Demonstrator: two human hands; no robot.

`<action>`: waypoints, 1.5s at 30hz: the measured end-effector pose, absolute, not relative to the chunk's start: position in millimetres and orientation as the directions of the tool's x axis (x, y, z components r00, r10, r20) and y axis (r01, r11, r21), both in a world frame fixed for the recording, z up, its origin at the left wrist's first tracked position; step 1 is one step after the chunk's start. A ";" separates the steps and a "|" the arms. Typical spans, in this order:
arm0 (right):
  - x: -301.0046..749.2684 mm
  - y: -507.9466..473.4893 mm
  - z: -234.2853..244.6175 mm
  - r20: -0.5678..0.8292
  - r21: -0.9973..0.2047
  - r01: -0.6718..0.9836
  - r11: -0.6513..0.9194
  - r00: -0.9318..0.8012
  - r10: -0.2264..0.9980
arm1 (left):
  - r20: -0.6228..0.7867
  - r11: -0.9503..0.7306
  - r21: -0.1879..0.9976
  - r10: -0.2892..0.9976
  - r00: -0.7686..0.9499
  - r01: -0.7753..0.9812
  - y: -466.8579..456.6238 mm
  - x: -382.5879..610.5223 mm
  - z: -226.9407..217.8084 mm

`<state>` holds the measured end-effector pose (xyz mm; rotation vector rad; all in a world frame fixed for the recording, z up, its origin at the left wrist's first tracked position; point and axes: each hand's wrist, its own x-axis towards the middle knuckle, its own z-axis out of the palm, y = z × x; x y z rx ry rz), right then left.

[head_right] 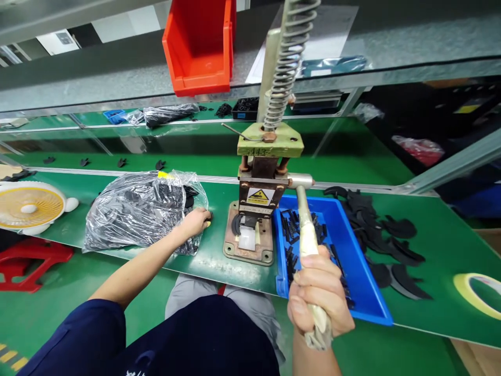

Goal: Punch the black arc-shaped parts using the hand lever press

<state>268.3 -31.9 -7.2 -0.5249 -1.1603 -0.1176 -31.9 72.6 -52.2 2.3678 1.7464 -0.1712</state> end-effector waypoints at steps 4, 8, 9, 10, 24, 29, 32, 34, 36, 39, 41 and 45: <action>272.3 -36.8 -7.6 0.899 -0.368 0.371 0.853 0.376 0.224 | -0.262 -0.275 0.053 0.924 0.279 0.960 77.4 -26.1 -46.4; 276.4 -43.1 -7.0 0.904 -0.406 0.380 0.831 0.300 0.305 | -0.288 -0.351 -0.025 0.899 0.329 0.936 75.3 -9.6 -42.6; 276.9 -44.2 -6.4 0.904 -0.406 0.378 0.832 0.297 0.307 | -0.291 -0.365 -0.048 0.895 0.337 0.930 73.2 -4.8 -42.8; 277.2 -45.0 -5.8 0.903 -0.409 0.372 0.833 0.296 0.311 | -0.296 -0.378 -0.069 0.892 0.343 0.923 70.8 -0.6 -43.4; 275.8 -47.8 2.1 0.892 -0.435 0.323 0.840 0.280 0.355 | -0.313 0.358 0.865 0.932 -0.180 0.350 83.4 -19.4 -32.4; 274.7 -47.4 1.1 0.889 -0.443 0.318 0.838 0.281 0.363 | -0.447 0.448 0.894 0.893 -0.049 0.020 73.5 17.8 -24.8; 275.3 -48.2 0.7 0.887 -0.445 0.319 0.837 0.286 0.362 | -0.473 0.474 0.878 0.881 -0.023 0.068 72.7 42.2 -23.3; 275.9 -49.1 1.1 0.887 -0.450 0.331 0.829 0.277 0.371 | -0.487 0.486 0.869 0.873 -0.008 0.092 74.5 56.4 -24.9; 276.2 -49.7 1.7 0.885 -0.458 0.347 0.818 0.266 0.382 | -0.493 0.491 0.865 0.870 -0.006 0.106 77.0 67.8 -28.1; 275.9 -49.8 2.0 0.884 -0.459 0.346 0.818 0.271 0.381 | -0.495 0.493 0.860 0.869 -0.020 0.134 80.1 78.5 -32.6; 275.4 -49.6 1.7 0.881 -0.462 0.336 0.821 0.278 0.382 | -0.490 0.486 0.860 0.871 -0.012 0.158 81.3 81.4 -33.8; 275.5 -49.4 0.7 0.886 -0.453 0.322 0.832 0.271 0.377 | -0.484 0.478 0.863 0.875 -0.005 0.165 82.5 82.0 -32.1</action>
